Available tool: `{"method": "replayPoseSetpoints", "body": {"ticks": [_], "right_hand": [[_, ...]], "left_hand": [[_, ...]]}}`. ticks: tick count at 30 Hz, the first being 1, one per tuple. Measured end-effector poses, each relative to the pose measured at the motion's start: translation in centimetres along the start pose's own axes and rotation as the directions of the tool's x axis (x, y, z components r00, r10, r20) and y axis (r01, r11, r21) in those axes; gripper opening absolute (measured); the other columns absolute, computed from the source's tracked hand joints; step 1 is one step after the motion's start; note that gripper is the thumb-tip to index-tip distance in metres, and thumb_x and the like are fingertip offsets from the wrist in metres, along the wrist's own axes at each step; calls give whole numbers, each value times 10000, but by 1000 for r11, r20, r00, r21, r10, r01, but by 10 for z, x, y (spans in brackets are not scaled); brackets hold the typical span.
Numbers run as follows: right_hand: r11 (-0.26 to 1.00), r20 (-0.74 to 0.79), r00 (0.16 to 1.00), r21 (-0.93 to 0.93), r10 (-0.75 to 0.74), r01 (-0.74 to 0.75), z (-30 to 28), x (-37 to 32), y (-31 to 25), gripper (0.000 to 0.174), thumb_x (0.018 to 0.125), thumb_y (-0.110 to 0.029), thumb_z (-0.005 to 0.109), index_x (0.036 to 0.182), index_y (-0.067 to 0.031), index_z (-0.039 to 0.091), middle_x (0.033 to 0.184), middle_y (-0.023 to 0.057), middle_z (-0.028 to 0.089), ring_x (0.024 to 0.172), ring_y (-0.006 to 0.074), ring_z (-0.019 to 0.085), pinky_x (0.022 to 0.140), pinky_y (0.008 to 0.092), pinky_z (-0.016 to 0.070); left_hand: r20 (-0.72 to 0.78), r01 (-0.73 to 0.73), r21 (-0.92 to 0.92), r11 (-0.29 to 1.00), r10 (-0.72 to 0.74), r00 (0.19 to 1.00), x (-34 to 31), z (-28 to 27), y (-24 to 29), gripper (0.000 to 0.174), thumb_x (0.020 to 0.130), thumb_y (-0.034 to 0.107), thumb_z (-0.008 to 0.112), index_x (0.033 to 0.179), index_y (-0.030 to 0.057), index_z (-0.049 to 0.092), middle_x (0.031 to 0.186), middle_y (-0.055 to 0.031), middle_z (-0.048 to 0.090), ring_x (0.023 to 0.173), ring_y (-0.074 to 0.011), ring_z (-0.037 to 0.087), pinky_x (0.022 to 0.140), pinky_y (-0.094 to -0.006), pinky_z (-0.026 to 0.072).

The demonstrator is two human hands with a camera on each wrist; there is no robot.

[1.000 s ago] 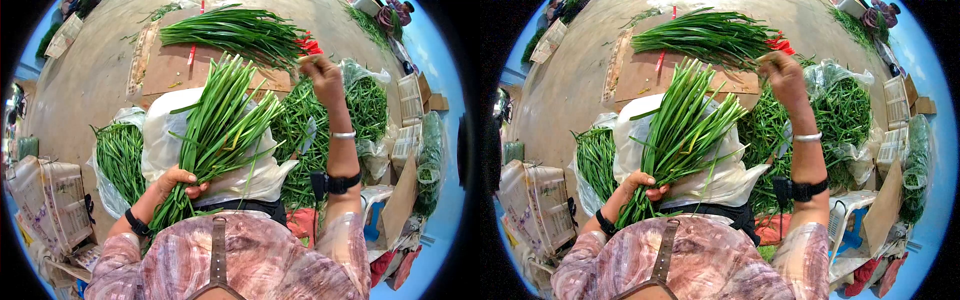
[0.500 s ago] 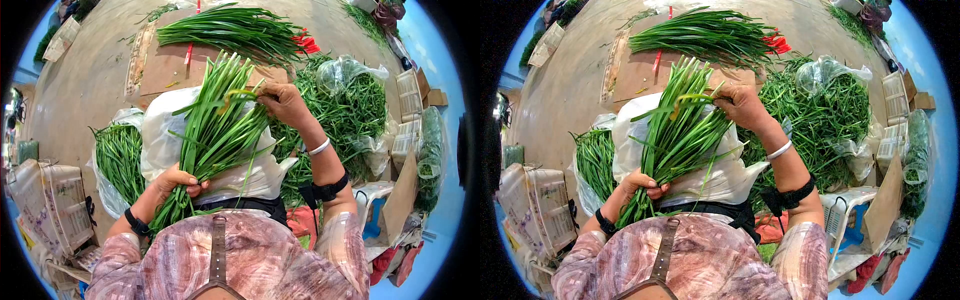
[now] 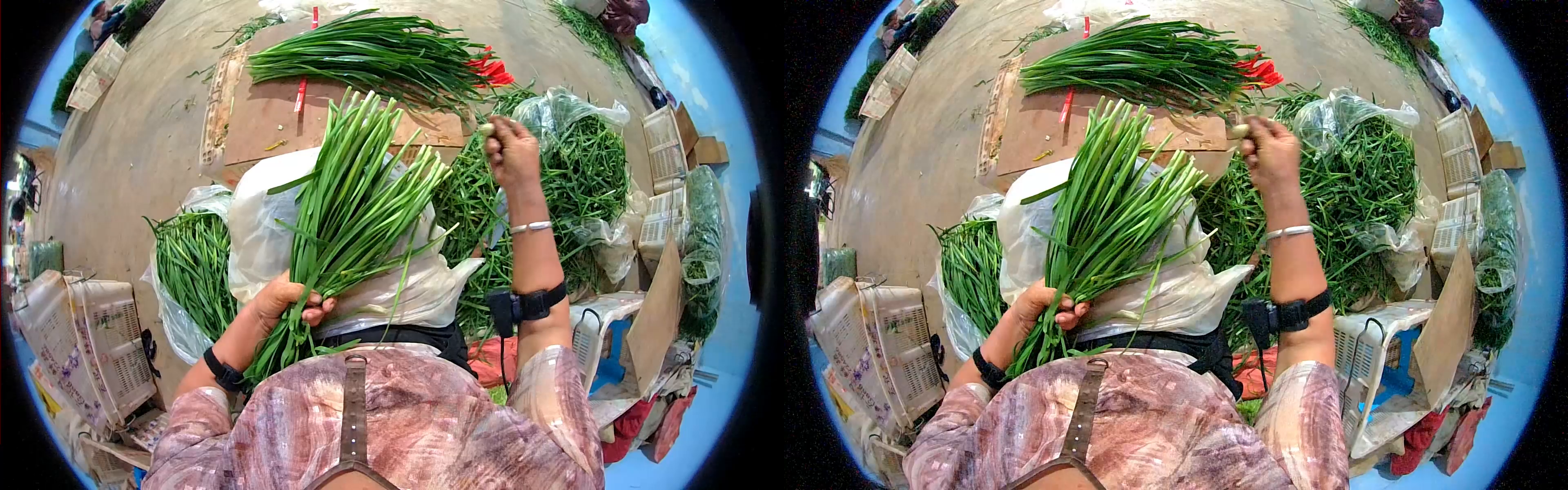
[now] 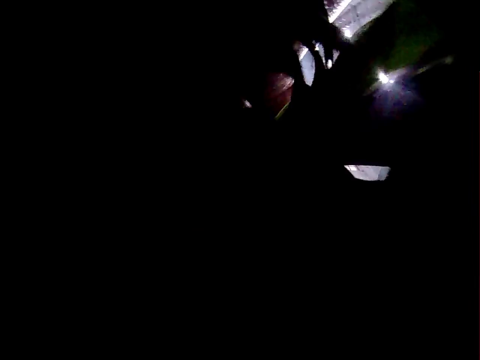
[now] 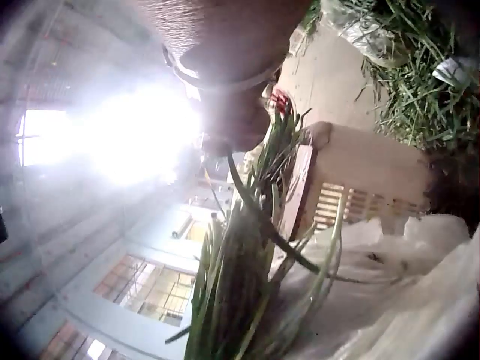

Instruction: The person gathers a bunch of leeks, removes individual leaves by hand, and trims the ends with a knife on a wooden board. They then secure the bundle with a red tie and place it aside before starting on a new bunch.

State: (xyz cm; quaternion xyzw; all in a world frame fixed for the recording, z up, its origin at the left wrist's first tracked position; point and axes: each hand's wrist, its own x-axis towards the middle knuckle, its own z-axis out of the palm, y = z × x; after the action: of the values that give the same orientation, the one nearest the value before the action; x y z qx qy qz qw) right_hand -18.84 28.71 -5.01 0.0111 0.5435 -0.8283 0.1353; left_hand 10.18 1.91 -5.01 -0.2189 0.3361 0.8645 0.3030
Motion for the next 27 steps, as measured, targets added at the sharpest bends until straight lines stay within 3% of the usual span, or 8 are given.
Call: {"method": "replayPoseSetpoints", "body": {"ticks": [2,4,5,8,10,13,20,27], "right_hand": [[856,-32,993,-511,-110,78,-34,15,-10,179,811,-133,644,904,7,583,764,117,637,569,154,603,457,259,470],[-224,217,933,-962,-287,155,-68,17,-7,333,758,-226,698,934,25,567,878,208,632,790,305,639,652,391,516],[-316,2,979,-947,-206,-65,-57,5,-11,458,711,-279,729,989,43,556,958,262,607,962,391,582,824,468,457],[20,180,982,-983,-64,181,-35,-5,-13,588,756,-328,684,1178,37,498,1053,225,594,923,337,610,742,408,504],[665,111,954,-739,280,-110,10,-27,-12,531,812,-315,627,1178,47,494,1014,175,604,928,264,609,697,337,528],[851,202,919,-482,339,-208,27,-29,42,330,821,-275,627,1023,-16,595,829,53,633,678,123,599,547,251,487],[960,520,838,-280,166,-16,20,-55,-6,219,771,-39,616,980,25,623,831,49,643,686,83,579,635,207,466],[806,364,919,-583,153,97,4,-59,-10,205,767,26,583,966,53,626,779,78,655,677,111,612,632,227,505]], "left_hand": [[55,23,-39,999,-21,998,1,-5,-1,379,674,70,634,1016,-33,505,765,-161,594,484,-150,496,447,-256,401],[65,4,-7,1000,-3,998,1,-8,-2,371,674,98,646,998,-27,515,782,-160,589,483,-148,486,444,-263,383],[71,-16,24,1000,14,997,2,-8,-2,365,674,125,658,981,-21,524,799,-160,584,482,-147,475,441,-269,365],[35,-10,73,997,7,999,1,1,1,365,679,131,658,985,-20,531,793,-158,581,493,-154,483,450,-279,373],[26,11,102,995,-14,1000,3,-3,-1,330,678,133,659,944,-30,552,785,-151,581,502,-154,493,451,-286,379],[43,-2,127,992,-4,999,7,-3,0,338,674,137,663,932,-50,550,768,-146,576,499,-153,493,447,-279,379],[-65,-38,169,985,50,997,-12,10,5,398,638,165,661,937,-70,544,688,-109,556,453,-135,440,426,-272,337],[-37,-36,147,988,42,998,-3,12,3,300,649,149,642,836,-68,554,584,-83,529,475,-141,472,468,-267,360]]}}
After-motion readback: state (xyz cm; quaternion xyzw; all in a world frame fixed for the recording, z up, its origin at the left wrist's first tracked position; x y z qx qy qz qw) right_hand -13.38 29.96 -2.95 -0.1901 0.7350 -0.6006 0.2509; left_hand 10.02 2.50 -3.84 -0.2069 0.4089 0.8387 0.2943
